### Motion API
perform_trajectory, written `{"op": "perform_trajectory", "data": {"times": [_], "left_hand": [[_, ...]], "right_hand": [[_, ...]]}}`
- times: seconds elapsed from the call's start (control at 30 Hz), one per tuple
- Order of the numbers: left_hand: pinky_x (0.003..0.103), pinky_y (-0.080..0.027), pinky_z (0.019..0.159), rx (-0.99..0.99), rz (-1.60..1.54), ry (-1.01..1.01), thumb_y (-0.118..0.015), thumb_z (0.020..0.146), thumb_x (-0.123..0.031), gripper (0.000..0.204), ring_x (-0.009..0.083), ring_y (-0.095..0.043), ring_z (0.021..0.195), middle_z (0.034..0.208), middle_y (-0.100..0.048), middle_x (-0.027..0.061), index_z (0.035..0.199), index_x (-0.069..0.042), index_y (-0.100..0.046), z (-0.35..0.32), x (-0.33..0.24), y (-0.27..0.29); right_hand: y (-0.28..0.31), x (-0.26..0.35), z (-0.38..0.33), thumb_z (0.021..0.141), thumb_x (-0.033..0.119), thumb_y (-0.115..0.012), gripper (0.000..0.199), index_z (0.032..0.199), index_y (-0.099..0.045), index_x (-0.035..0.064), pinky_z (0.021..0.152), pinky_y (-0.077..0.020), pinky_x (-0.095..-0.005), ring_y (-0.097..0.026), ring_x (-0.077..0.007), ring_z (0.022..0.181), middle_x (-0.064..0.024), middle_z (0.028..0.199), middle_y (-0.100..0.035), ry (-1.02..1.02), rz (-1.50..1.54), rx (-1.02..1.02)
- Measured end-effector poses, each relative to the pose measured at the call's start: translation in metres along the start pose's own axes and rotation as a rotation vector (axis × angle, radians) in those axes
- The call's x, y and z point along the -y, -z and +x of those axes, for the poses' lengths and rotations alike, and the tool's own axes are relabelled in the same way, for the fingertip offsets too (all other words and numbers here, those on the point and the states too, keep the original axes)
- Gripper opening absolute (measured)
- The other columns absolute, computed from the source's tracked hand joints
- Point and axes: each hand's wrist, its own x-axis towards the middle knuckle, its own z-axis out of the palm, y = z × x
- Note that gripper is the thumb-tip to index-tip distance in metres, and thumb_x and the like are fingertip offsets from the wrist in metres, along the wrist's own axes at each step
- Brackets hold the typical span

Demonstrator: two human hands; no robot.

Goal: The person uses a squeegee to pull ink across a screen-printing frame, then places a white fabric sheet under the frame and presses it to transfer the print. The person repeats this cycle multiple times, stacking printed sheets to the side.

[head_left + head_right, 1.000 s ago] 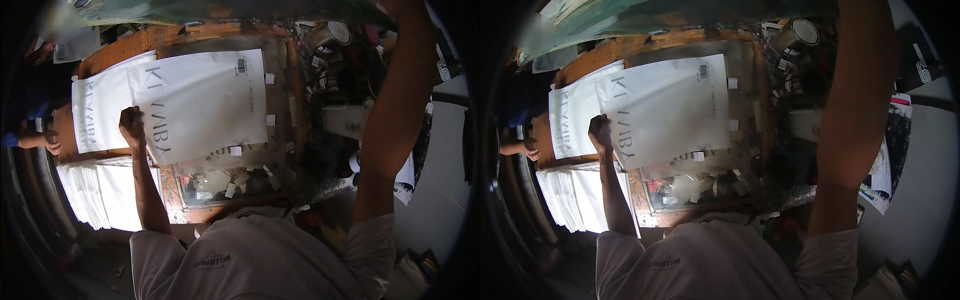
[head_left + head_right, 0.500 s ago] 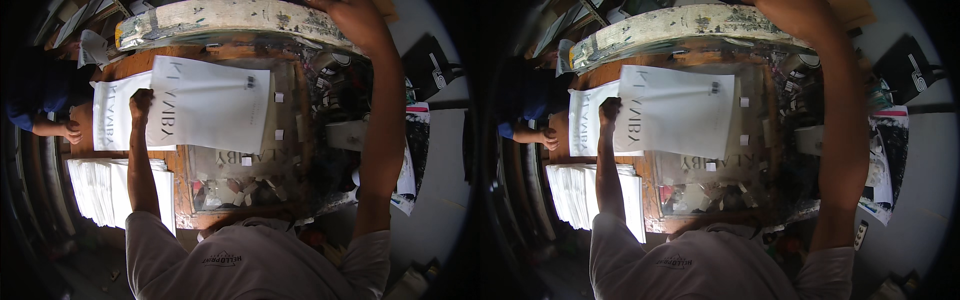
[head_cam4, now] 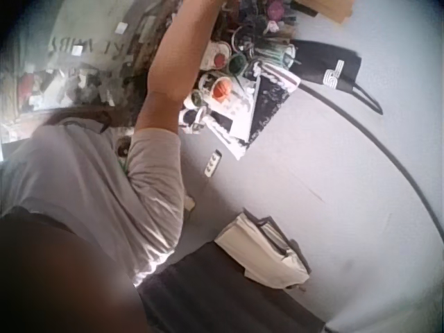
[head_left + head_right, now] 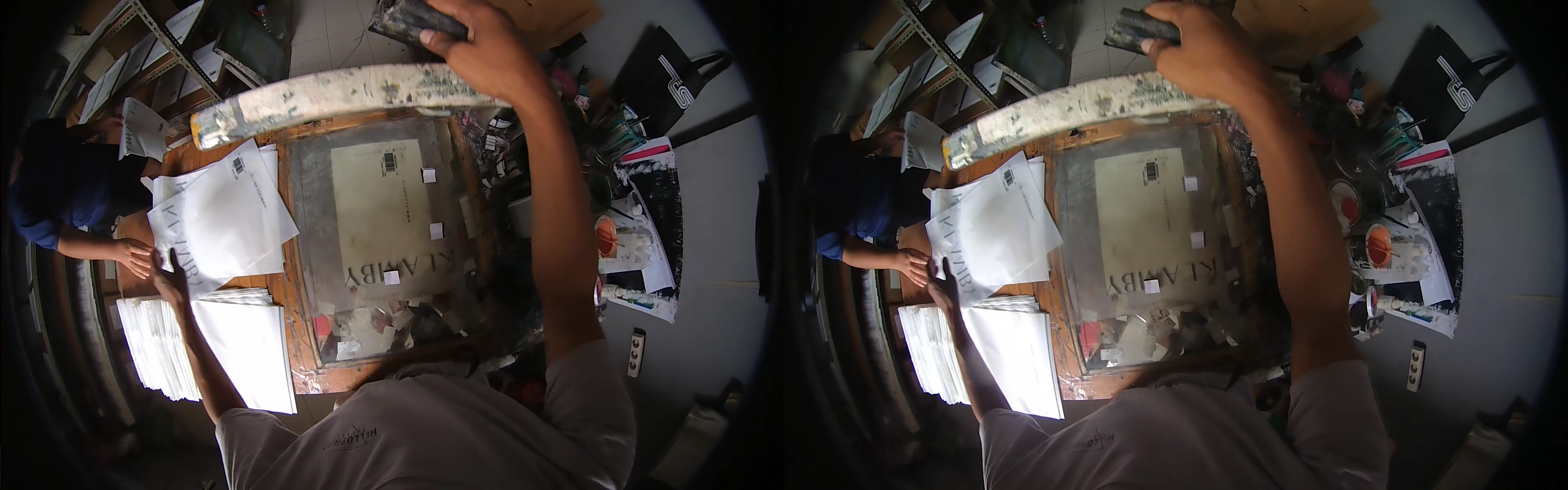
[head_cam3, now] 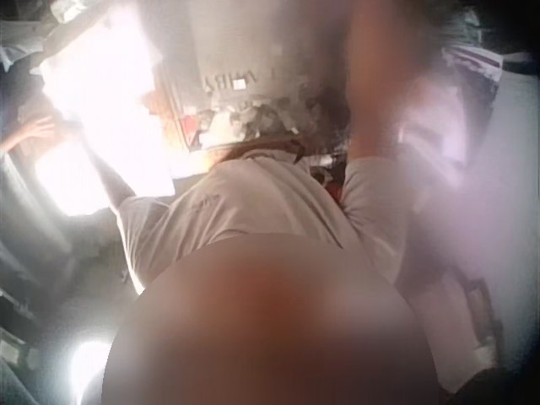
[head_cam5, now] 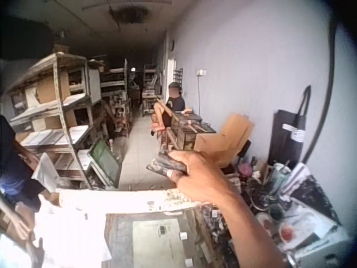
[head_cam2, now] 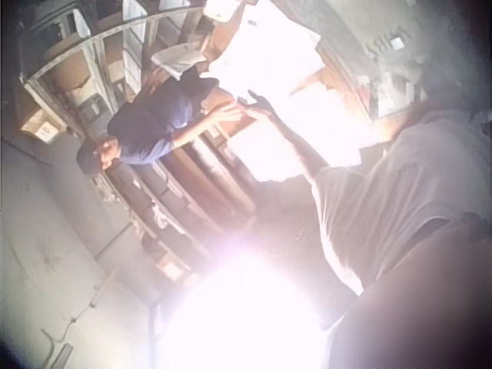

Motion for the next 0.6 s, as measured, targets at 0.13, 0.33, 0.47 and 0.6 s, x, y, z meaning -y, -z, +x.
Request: {"op": "perform_trajectory", "data": {"times": [0.13, 0.33, 0.47, 0.6], "left_hand": [[0.036, -0.048, 0.1, 0.579, -1.019, -0.118, -0.064, 0.097, -0.006, 0.044, 0.0233, -0.06, 0.118, 0.134, -0.06, 0.0133, 0.139, 0.0, -0.052, -0.158, -0.189, 0.013], [0.059, -0.04, 0.109, 1.0, -1.895, 0.489, -0.063, 0.097, -0.031, 0.055, 0.0387, -0.049, 0.134, 0.136, -0.057, 0.0159, 0.144, -0.011, -0.043, -0.303, -0.254, 0.007], [0.063, -0.03, 0.115, 1.051, -1.845, 0.699, -0.064, 0.094, -0.032, 0.038, 0.0383, -0.045, 0.137, 0.133, -0.06, 0.011, 0.128, -0.016, -0.061, -0.336, -0.193, -0.059], [0.063, -0.034, 0.114, 1.117, -1.936, 0.802, -0.072, 0.09, -0.025, 0.015, 0.0317, -0.059, 0.125, 0.101, -0.075, 0.0032, 0.098, -0.013, -0.077, -0.343, -0.164, -0.097]], "right_hand": [[-0.016, 0.017, -0.084, 0.088, 0.02, -0.069, 0.035, 0.122, -0.064, 0.0121, 0.085, -0.0503, -0.0478, -0.062, -0.0391, 0.097, -0.0197, 0.108, -0.061, -0.133, -0.004, -0.004], [-0.081, -0.051, -0.21, 0.087, 0.02, -0.072, 0.049, 0.127, -0.057, -0.0043, 0.095, -0.0492, -0.0479, -0.063, -0.0439, 0.112, -0.0293, 0.115, -0.065, -0.471, 0.232, 0.178], [-0.158, -0.164, -0.186, 0.083, 0.023, -0.074, 0.056, 0.129, -0.058, -0.0047, 0.094, -0.0516, -0.0441, -0.066, -0.0428, 0.106, -0.0276, 0.11, -0.068, -0.659, 0.15, 0.111], [-0.203, -0.22, -0.133, 0.08, 0.018, -0.073, 0.055, 0.128, -0.057, -0.003, 0.103, -0.0464, -0.0458, -0.06, -0.0436, 0.117, -0.0283, 0.122, -0.062, -0.593, 0.097, -0.035]]}}
